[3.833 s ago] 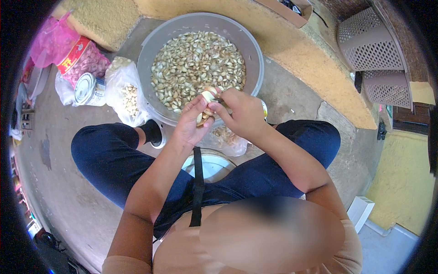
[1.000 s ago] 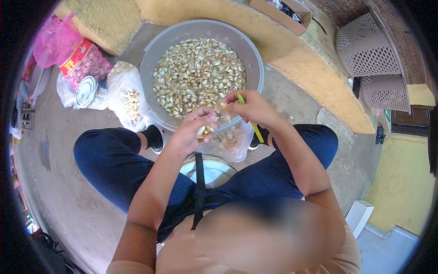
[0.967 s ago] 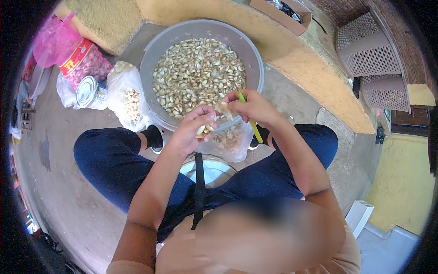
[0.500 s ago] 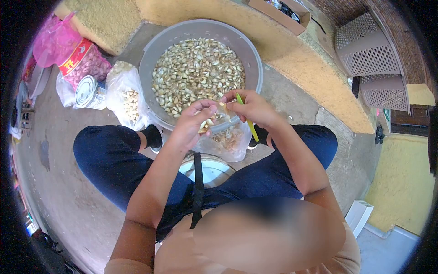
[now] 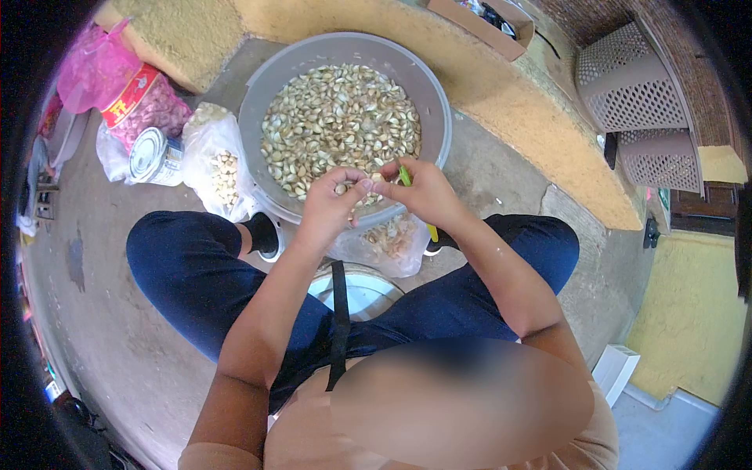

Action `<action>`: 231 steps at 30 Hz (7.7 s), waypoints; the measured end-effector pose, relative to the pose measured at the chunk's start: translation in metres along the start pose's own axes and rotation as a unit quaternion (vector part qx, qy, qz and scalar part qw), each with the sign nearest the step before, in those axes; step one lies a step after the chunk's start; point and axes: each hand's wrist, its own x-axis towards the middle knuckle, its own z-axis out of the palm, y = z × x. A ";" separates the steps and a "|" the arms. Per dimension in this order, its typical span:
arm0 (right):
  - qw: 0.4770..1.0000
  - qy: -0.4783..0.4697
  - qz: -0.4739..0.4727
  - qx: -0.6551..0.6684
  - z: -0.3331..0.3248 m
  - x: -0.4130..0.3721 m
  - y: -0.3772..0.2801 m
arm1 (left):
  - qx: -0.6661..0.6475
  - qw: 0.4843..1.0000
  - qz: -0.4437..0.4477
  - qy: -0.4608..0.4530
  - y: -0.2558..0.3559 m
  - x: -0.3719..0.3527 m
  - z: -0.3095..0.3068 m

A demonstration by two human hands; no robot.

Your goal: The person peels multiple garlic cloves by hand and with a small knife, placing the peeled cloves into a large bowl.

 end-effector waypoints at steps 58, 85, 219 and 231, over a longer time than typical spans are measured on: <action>0.992 0.044 0.020 0.114 0.001 0.002 0.000 | -0.059 0.993 -0.098 -0.002 0.000 0.004 0.003; 0.833 -0.107 0.210 0.501 -0.003 0.001 0.003 | -0.052 0.995 -0.023 -0.076 -0.007 0.007 -0.003; 0.901 -0.255 0.047 -0.348 0.060 0.001 0.149 | 0.036 0.999 0.013 0.006 -0.008 0.015 -0.014; 0.972 -0.047 0.089 0.214 0.015 0.001 0.017 | 0.162 0.983 0.088 -0.011 0.007 0.009 -0.007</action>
